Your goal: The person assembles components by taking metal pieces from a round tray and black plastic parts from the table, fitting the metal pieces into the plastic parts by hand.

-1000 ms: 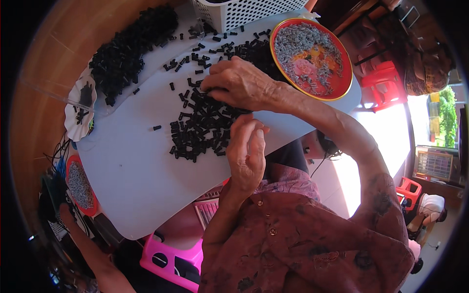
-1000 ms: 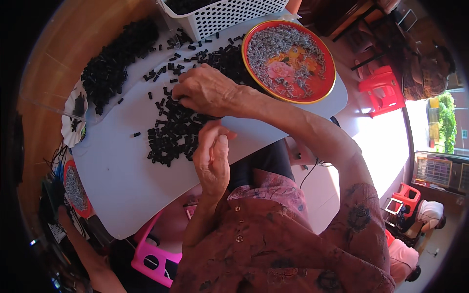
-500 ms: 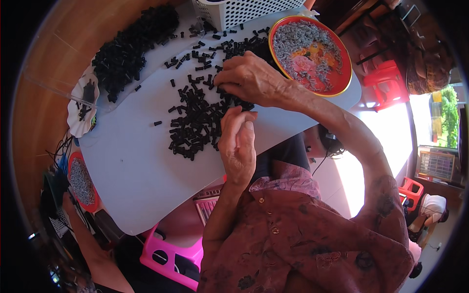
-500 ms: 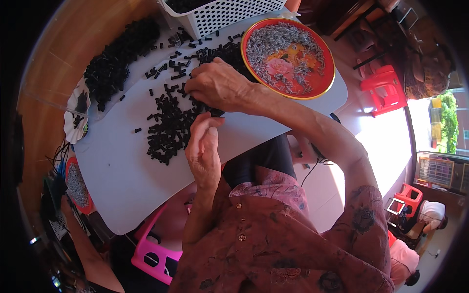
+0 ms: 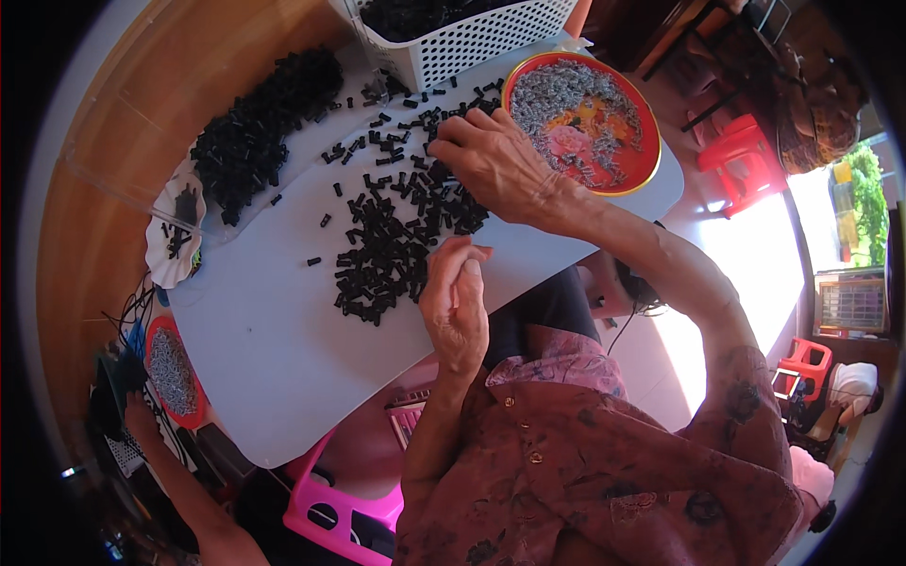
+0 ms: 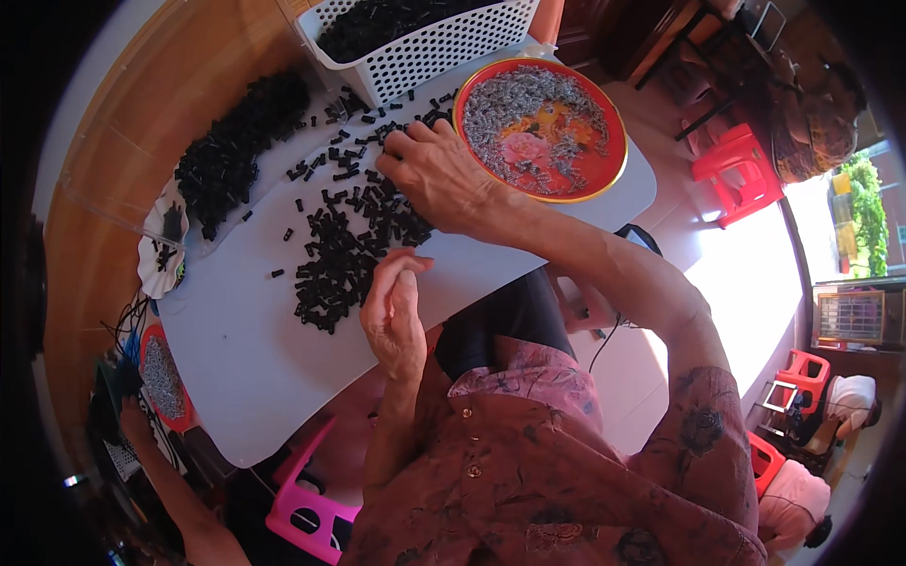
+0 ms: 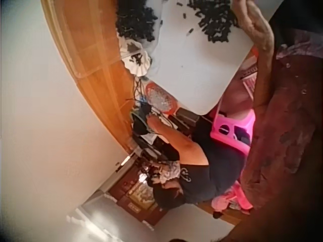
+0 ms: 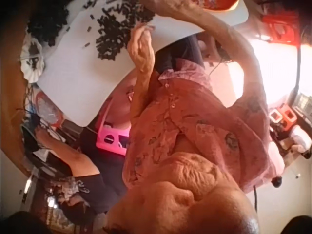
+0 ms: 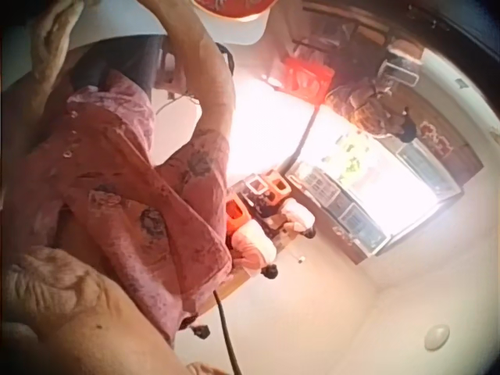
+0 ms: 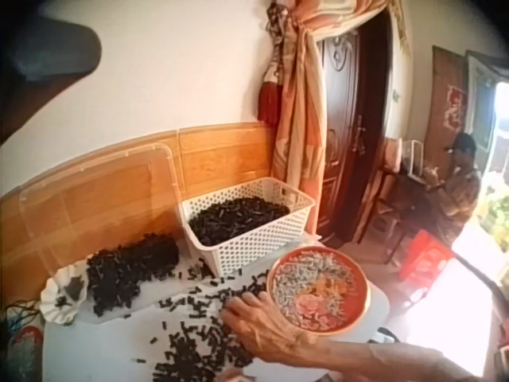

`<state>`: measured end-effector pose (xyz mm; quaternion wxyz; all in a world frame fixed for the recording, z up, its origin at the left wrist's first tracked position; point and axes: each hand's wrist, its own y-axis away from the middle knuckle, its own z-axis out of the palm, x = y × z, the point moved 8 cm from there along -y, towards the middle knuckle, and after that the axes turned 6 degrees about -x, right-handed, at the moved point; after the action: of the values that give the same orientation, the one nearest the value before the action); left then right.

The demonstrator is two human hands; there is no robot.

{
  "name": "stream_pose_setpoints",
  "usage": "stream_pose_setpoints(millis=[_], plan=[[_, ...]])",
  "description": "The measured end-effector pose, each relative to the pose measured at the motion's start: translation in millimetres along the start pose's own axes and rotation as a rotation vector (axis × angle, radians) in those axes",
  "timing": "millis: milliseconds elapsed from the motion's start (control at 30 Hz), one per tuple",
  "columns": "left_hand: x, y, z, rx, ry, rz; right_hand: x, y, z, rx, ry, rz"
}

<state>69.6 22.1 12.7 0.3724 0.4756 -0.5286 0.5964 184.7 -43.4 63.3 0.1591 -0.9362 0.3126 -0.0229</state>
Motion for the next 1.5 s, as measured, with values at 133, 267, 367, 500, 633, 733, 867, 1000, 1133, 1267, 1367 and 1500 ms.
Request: stream_pose_setpoints(millis=[133,267,367,500,633,733,867,1000,1133,1267,1367,1500], plan=[[-7,2,4,-0.023,0.011,-0.024,3,-2,18,-0.154,0.044,0.046],[1,1,11,-0.095,-0.136,0.047,-21,1,21,-0.113,-0.13,-0.042],[8,0,12,-0.119,-0.246,0.071,-35,1,14,-0.008,-0.245,-0.119],[6,3,18,-0.156,-0.265,0.114,-35,8,15,-0.074,-0.323,-0.147],[6,-1,24,-0.142,-0.288,0.13,-21,9,12,-0.097,-0.345,-0.101],[15,-1,14,-0.105,-0.326,0.192,6,-10,-10,0.063,-0.331,-0.04],[10,-2,15,-0.103,-0.311,0.174,54,-24,-8,-0.099,0.175,-0.007],[9,-1,21,-0.106,-0.299,0.162,54,-29,7,-0.318,0.28,0.011],[10,-1,20,-0.117,-0.308,0.197,43,-27,15,-0.33,-0.084,0.015],[10,0,15,-0.118,-0.293,0.173,23,-23,12,-0.312,-0.363,-0.075],[3,-2,11,-0.105,-0.153,0.011,22,-18,17,-0.272,-0.432,-0.123],[-5,-5,-4,-0.055,0.038,-0.112,49,-36,-2,-0.08,-0.366,-0.038]])
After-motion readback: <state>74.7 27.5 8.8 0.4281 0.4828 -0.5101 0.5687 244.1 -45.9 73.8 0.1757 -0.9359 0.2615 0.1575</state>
